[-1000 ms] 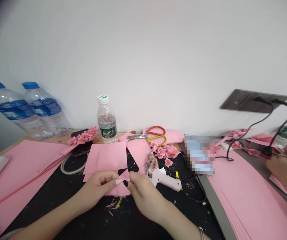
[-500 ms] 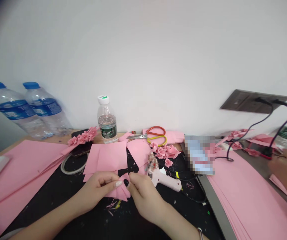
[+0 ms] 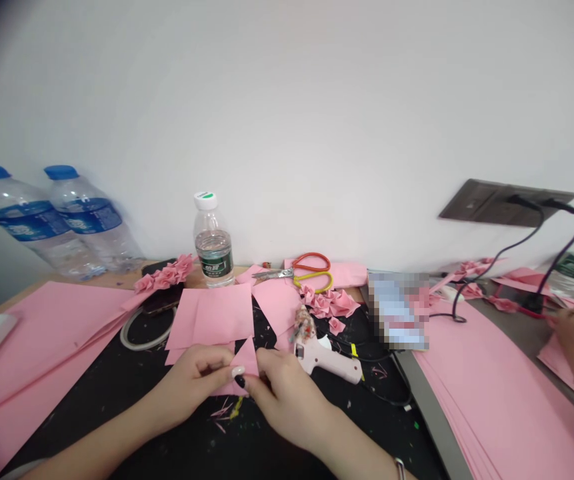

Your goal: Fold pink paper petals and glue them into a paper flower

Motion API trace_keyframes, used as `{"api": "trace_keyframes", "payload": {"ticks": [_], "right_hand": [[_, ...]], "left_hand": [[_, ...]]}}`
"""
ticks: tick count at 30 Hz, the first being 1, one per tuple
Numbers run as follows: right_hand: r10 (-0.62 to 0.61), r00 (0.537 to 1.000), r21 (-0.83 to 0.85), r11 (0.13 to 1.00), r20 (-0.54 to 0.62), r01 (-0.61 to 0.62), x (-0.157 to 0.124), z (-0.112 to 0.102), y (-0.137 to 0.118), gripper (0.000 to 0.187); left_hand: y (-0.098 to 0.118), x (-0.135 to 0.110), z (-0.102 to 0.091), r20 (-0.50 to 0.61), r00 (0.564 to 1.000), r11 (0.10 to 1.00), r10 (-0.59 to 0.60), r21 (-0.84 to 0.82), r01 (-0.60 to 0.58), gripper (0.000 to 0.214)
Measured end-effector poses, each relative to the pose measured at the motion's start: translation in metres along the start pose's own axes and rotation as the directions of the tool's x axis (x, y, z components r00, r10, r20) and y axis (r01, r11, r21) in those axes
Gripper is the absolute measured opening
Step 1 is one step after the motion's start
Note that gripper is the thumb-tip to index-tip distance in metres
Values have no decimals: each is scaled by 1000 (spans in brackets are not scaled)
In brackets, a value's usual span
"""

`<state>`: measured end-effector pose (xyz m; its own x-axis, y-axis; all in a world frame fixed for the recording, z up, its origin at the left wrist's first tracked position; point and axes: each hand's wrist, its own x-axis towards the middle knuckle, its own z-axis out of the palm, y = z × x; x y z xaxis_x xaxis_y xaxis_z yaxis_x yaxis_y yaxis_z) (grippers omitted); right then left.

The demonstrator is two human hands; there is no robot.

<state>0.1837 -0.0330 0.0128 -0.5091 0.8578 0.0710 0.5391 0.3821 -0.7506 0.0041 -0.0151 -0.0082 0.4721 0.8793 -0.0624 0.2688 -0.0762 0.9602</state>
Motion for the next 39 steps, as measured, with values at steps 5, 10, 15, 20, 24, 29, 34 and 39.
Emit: {"api": "trace_keyframes", "payload": {"ticks": [5,10,15,20,24,29,34,39], "right_hand": [[-33,999,32,999,4,33,0,1,1,24],[-2,1000,30,1000,-6,2,1,1,4,27],[-58,996,4,998,-63,58,-3,5,9,28],[-66,988,12,998,-141,68,-2,9,12,29],[-106,937,-15,994,-334,107,-1,4,13,25],[-203,817,-38,975,-539,217,-2,-3,9,16],[-273,793,-96,960,-545,265,-2,-6,9,22],[-360,837,-153,933,-413,326,0,-2,14,27]], "left_hand": [[-1,0,-1,22,1000,1000,10,-3,-10,36],[1,-1,-2,39,998,998,46,40,-47,34],[3,-3,-1,88,992,994,87,54,-92,36],[4,-3,0,42,997,998,58,1,-58,36],[2,-1,1,66,989,947,-132,-286,146,32],[-3,4,-1,12,970,816,-244,-537,212,40],[-3,6,-3,68,959,724,-275,-641,253,43],[-1,3,-3,240,935,628,-261,-693,353,49]]}}
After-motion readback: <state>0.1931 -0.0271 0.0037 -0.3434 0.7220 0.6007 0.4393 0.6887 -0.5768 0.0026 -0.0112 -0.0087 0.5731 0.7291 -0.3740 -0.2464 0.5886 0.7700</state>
